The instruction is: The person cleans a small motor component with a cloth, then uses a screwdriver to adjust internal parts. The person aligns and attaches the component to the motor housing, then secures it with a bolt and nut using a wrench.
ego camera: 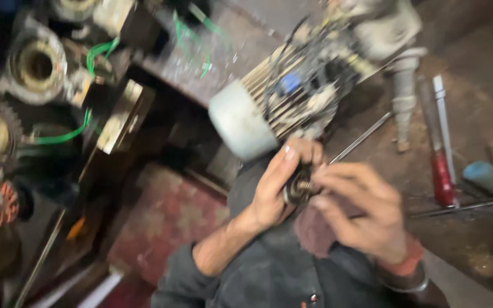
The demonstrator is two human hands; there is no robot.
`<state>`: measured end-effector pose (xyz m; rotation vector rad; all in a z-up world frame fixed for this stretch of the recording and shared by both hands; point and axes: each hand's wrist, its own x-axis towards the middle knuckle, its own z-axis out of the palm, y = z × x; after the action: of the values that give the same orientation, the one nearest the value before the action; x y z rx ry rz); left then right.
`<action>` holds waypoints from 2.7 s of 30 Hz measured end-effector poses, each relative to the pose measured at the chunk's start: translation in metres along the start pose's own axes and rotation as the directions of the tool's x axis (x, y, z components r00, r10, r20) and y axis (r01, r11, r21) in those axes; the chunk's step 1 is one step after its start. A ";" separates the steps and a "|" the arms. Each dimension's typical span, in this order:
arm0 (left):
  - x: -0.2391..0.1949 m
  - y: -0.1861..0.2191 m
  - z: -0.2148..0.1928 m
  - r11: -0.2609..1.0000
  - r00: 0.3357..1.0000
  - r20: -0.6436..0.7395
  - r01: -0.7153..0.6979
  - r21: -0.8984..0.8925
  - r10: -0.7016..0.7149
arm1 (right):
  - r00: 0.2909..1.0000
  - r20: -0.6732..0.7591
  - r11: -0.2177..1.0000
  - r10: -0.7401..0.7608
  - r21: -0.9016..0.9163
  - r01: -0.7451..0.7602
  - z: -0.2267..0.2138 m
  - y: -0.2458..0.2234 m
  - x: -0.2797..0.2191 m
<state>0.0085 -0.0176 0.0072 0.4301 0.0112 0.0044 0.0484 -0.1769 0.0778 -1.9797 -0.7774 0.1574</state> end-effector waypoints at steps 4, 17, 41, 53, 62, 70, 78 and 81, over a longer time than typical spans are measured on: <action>-0.004 0.009 0.003 0.968 0.995 -0.025 0.098 0.232 -0.094 | 0.994 0.020 0.994 -0.104 0.031 0.103 0.005 0.006 0.012; 0.005 0.030 0.033 0.447 0.993 0.115 -0.116 0.887 0.030 | 0.998 0.009 0.915 0.054 0.399 -0.053 0.001 0.040 -0.012; 0.004 -0.012 -0.025 0.553 0.998 -0.058 0.043 0.832 0.009 | 1.000 -0.007 0.859 0.010 0.512 -0.005 0.005 0.085 -0.013; 0.009 -0.034 -0.016 0.498 0.957 -0.142 -0.004 0.867 0.255 | 0.981 -0.171 0.768 0.094 0.639 0.038 0.025 0.122 -0.030; 0.029 -0.054 0.025 0.922 0.830 -0.537 0.075 0.379 0.153 | 0.962 -0.109 0.570 0.252 0.820 -0.057 0.046 0.132 -0.057; 0.024 -0.051 0.007 0.641 0.957 0.003 -0.197 0.742 0.290 | 0.990 -0.091 0.578 0.109 0.816 0.011 0.047 0.154 -0.066; 0.024 -0.042 0.002 0.908 0.987 -0.158 0.057 0.414 0.010 | 0.997 -0.066 0.653 0.044 0.757 0.022 0.037 0.129 -0.035; 0.027 -0.043 0.004 0.786 0.997 -0.044 -0.027 0.617 0.068 | 0.991 -0.104 0.658 0.081 0.753 0.026 0.037 0.110 -0.023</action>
<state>0.0355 -0.0584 -0.0070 1.0943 0.0664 0.0662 0.0649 -0.1994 -0.0372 -1.1766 -0.4724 0.3132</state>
